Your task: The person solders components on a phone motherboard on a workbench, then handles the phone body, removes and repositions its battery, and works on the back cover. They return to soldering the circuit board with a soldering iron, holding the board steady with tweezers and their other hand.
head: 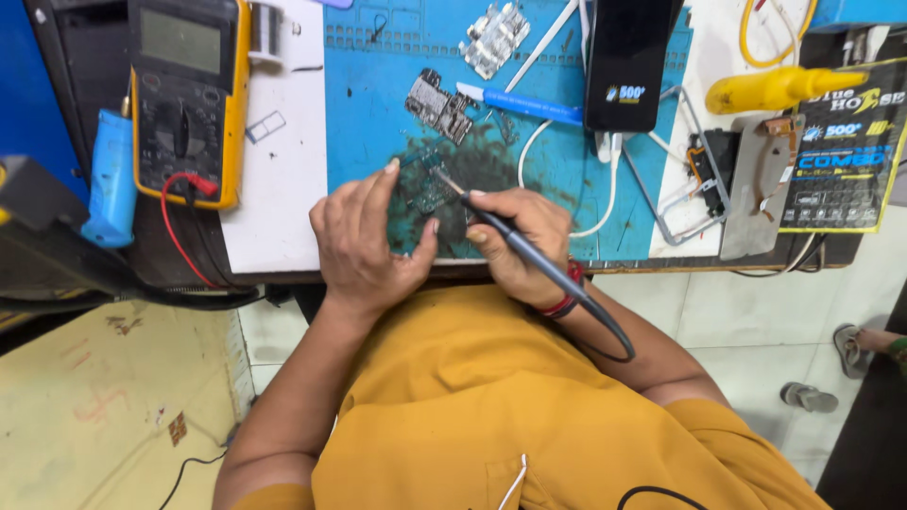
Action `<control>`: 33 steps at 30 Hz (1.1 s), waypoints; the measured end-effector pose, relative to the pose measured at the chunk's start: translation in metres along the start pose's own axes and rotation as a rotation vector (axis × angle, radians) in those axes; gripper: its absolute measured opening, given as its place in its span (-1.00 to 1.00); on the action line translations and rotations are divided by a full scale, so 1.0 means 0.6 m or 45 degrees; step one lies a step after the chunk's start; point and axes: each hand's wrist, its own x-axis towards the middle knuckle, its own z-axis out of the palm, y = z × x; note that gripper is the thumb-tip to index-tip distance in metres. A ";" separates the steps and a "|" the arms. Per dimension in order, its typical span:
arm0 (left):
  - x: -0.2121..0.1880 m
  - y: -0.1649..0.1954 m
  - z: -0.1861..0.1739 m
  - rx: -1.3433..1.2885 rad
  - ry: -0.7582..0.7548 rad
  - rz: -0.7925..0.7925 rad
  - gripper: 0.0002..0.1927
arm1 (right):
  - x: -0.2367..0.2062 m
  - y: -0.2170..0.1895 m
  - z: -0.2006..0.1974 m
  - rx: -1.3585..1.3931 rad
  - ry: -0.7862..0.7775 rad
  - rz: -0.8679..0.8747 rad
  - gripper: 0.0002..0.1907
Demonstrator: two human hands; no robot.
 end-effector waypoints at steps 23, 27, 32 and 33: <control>0.083 -0.014 0.074 0.081 -0.140 -0.001 -0.29 | 0.087 0.095 -0.040 0.258 -0.140 0.186 -0.91; 0.076 -0.015 0.068 0.077 -0.144 -0.031 -0.32 | 0.080 0.090 -0.029 0.214 -0.101 0.150 -0.90; 0.050 -0.020 0.050 0.062 -0.141 -0.038 -0.35 | 0.061 0.071 -0.001 0.088 -0.060 0.019 -0.83; 0.043 -0.021 0.046 0.057 -0.136 -0.039 -0.35 | 0.055 0.065 0.007 0.047 -0.048 -0.010 -0.80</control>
